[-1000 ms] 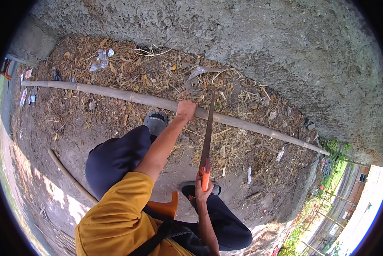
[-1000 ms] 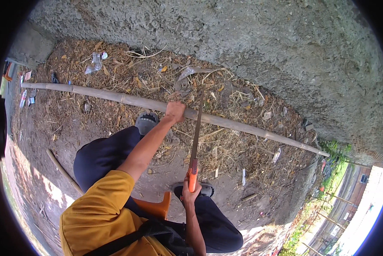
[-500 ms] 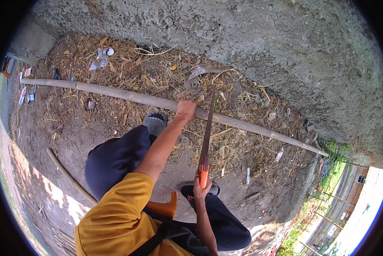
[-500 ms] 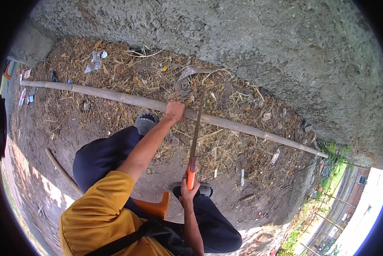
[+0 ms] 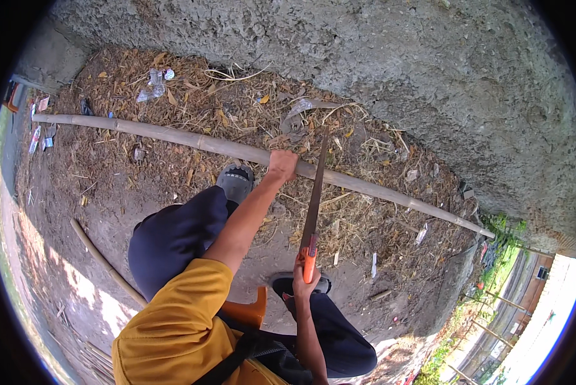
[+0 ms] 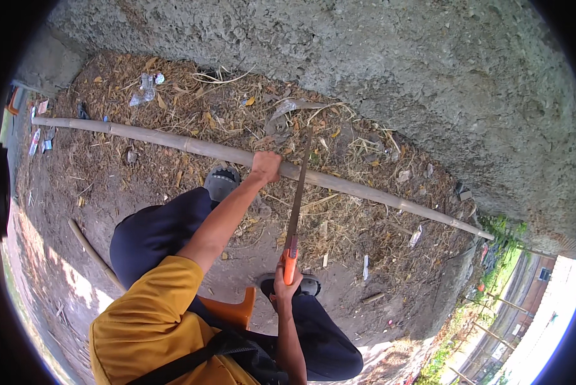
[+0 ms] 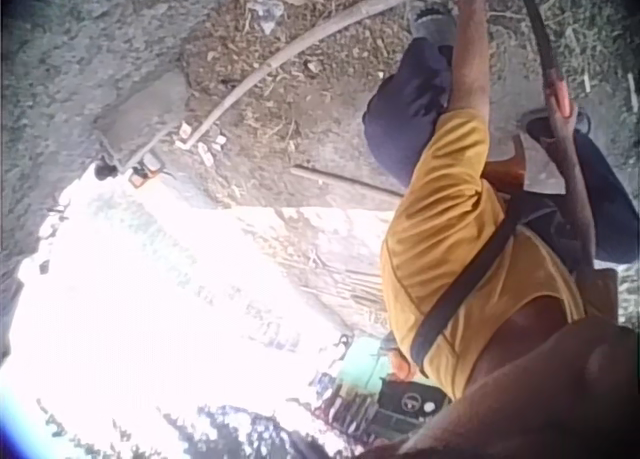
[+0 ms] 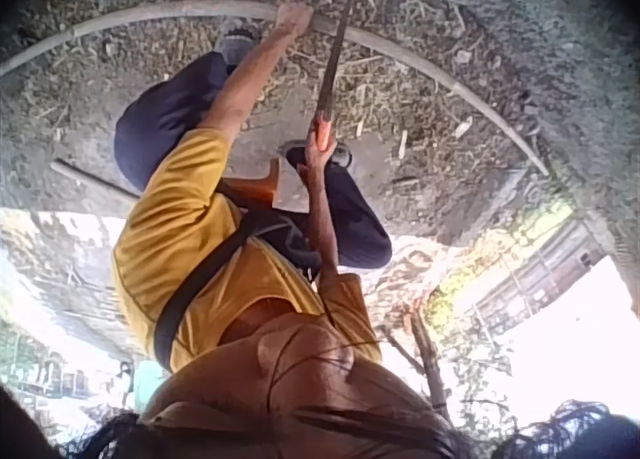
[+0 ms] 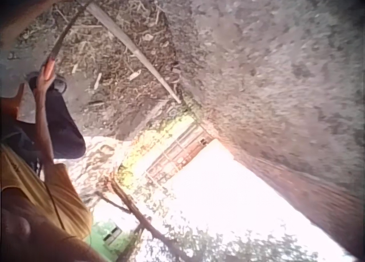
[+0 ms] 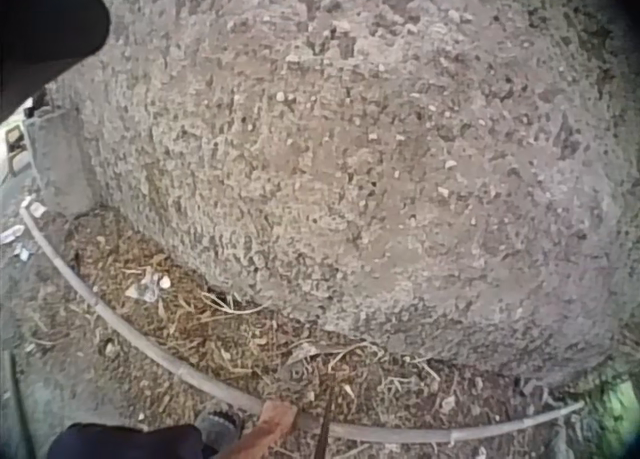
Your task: The person saws a bamboo pole with a hand saw and then repositions the pole.
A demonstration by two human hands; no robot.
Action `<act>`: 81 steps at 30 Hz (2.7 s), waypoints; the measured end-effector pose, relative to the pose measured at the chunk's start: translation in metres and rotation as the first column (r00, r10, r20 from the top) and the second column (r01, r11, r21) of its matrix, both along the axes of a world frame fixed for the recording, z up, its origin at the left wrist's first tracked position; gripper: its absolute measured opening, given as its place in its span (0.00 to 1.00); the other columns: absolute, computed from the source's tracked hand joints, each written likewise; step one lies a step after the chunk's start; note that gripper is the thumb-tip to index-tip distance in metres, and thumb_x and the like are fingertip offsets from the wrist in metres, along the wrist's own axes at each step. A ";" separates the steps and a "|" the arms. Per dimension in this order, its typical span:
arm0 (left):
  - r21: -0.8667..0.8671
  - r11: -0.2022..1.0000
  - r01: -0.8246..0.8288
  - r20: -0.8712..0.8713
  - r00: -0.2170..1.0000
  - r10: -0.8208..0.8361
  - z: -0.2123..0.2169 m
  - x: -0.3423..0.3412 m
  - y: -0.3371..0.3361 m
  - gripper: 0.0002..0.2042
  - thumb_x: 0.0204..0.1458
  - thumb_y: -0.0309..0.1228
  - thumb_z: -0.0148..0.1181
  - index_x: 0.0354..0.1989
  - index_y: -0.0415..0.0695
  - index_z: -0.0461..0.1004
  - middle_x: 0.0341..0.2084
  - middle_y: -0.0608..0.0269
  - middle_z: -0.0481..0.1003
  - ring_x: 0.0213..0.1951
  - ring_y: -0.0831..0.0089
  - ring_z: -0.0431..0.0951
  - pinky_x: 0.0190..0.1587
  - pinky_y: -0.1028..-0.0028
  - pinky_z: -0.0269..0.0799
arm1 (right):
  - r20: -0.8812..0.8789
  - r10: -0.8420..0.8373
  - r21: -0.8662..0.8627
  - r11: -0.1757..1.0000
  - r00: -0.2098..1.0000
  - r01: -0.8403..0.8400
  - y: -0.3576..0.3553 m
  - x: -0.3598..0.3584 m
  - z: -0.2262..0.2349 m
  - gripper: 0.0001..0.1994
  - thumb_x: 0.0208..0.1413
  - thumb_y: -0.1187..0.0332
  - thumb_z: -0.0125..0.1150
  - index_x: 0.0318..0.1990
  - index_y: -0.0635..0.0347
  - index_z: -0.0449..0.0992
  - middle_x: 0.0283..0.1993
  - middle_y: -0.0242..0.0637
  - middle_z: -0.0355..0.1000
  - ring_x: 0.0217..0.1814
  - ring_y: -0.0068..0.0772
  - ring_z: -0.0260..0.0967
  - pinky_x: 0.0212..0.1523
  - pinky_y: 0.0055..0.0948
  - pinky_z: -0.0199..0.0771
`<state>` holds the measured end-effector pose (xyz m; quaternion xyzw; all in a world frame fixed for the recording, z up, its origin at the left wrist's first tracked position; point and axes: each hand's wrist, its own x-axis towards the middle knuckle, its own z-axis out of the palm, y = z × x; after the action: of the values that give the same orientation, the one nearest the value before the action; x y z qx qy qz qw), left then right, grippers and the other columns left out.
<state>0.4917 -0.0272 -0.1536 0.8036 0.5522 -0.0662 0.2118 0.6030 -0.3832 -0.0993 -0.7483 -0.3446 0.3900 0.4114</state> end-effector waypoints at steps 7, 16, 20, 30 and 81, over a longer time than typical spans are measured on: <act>-0.011 1.000 -0.002 0.007 1.000 0.002 -0.005 -0.008 -0.002 0.17 0.34 0.39 0.75 0.36 0.50 0.84 0.37 0.56 0.82 0.43 0.60 0.84 0.46 0.62 0.78 | -0.115 -0.098 0.053 0.993 0.988 0.105 -0.059 -0.028 0.038 0.08 0.61 0.73 0.58 0.42 0.70 0.77 0.33 0.31 0.75 0.31 0.16 0.70 0.29 0.19 0.70; -0.051 0.999 0.010 -0.010 1.000 -0.011 0.000 -0.003 0.003 0.17 0.35 0.39 0.74 0.37 0.50 0.83 0.38 0.57 0.82 0.43 0.61 0.84 0.47 0.62 0.78 | 0.012 0.026 0.061 0.998 1.000 -0.027 0.019 -0.007 0.007 0.08 0.60 0.74 0.58 0.42 0.71 0.77 0.35 0.31 0.75 0.33 0.15 0.69 0.35 0.18 0.70; 0.048 0.999 0.007 -0.002 1.000 -0.007 -0.005 -0.004 -0.004 0.17 0.35 0.39 0.74 0.36 0.51 0.83 0.37 0.58 0.83 0.42 0.61 0.84 0.46 0.61 0.78 | -0.139 -0.029 -0.005 1.000 0.990 0.028 -0.009 -0.007 0.018 0.10 0.60 0.74 0.57 0.47 0.70 0.77 0.38 0.31 0.75 0.38 0.17 0.71 0.39 0.18 0.71; -0.007 1.000 -0.015 0.009 1.000 0.015 -0.008 -0.014 -0.008 0.15 0.35 0.35 0.73 0.35 0.50 0.83 0.36 0.58 0.83 0.43 0.60 0.84 0.47 0.60 0.77 | -0.190 -0.092 -0.284 0.958 0.977 0.036 -0.022 -0.015 0.042 0.13 0.62 0.74 0.56 0.51 0.74 0.75 0.44 0.37 0.76 0.42 0.20 0.73 0.43 0.20 0.75; 0.025 1.000 -0.018 -0.001 1.000 0.018 -0.007 -0.006 -0.003 0.11 0.38 0.32 0.70 0.34 0.52 0.85 0.37 0.60 0.83 0.42 0.63 0.84 0.45 0.63 0.78 | -0.131 -0.035 -0.001 0.999 0.991 0.035 0.012 -0.027 0.029 0.10 0.57 0.80 0.55 0.45 0.71 0.77 0.38 0.30 0.73 0.37 0.15 0.68 0.39 0.18 0.70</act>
<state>0.4856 -0.0302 -0.1607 0.8012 0.5603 -0.0578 0.2021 0.5757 -0.3717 -0.0708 -0.7268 -0.3039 0.4308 0.4403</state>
